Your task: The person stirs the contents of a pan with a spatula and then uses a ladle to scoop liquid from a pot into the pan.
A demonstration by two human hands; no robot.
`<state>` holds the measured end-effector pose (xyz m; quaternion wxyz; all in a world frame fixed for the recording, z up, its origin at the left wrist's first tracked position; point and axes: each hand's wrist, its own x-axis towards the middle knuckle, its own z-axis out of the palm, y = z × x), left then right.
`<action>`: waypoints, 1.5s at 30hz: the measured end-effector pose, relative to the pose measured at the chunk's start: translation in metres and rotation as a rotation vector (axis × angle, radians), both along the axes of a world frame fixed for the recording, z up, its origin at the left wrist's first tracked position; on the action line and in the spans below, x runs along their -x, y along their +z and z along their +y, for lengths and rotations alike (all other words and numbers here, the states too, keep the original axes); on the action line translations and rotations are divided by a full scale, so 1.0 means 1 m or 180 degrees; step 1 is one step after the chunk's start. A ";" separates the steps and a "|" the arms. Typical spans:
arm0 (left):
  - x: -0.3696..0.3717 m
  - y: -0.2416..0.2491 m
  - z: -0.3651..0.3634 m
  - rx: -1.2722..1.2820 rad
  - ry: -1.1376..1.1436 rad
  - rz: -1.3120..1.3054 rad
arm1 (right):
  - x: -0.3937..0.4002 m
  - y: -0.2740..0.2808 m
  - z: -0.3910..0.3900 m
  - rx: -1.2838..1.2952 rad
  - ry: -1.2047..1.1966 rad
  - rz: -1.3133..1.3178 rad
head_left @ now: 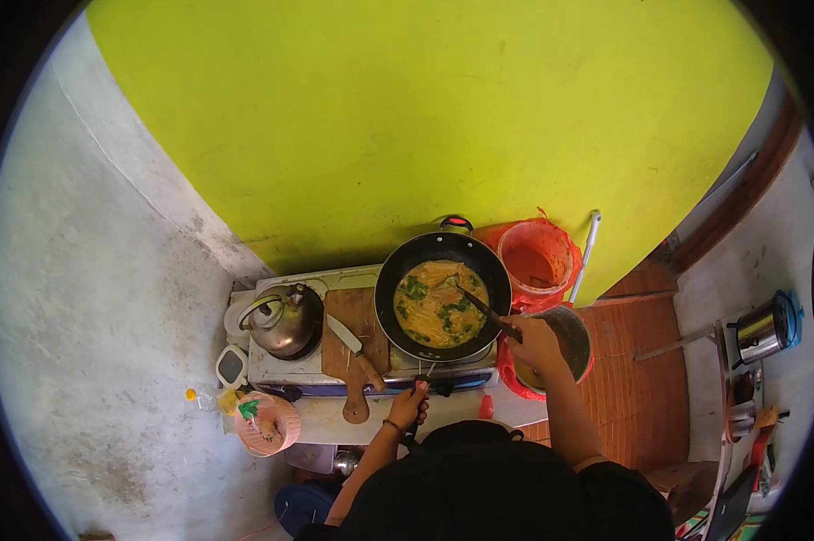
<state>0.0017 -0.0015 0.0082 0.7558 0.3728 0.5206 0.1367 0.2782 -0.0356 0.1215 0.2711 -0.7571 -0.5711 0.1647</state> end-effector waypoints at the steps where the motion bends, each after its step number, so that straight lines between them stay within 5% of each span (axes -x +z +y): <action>1: -0.001 0.001 -0.001 0.0004 -0.0002 0.0015 | 0.000 -0.001 0.000 -0.0055 0.0024 0.0047; 45: 0.002 -0.001 0.001 0.0061 -0.0048 0.0005 | 0.020 -0.028 0.026 -0.0036 -0.0205 0.0116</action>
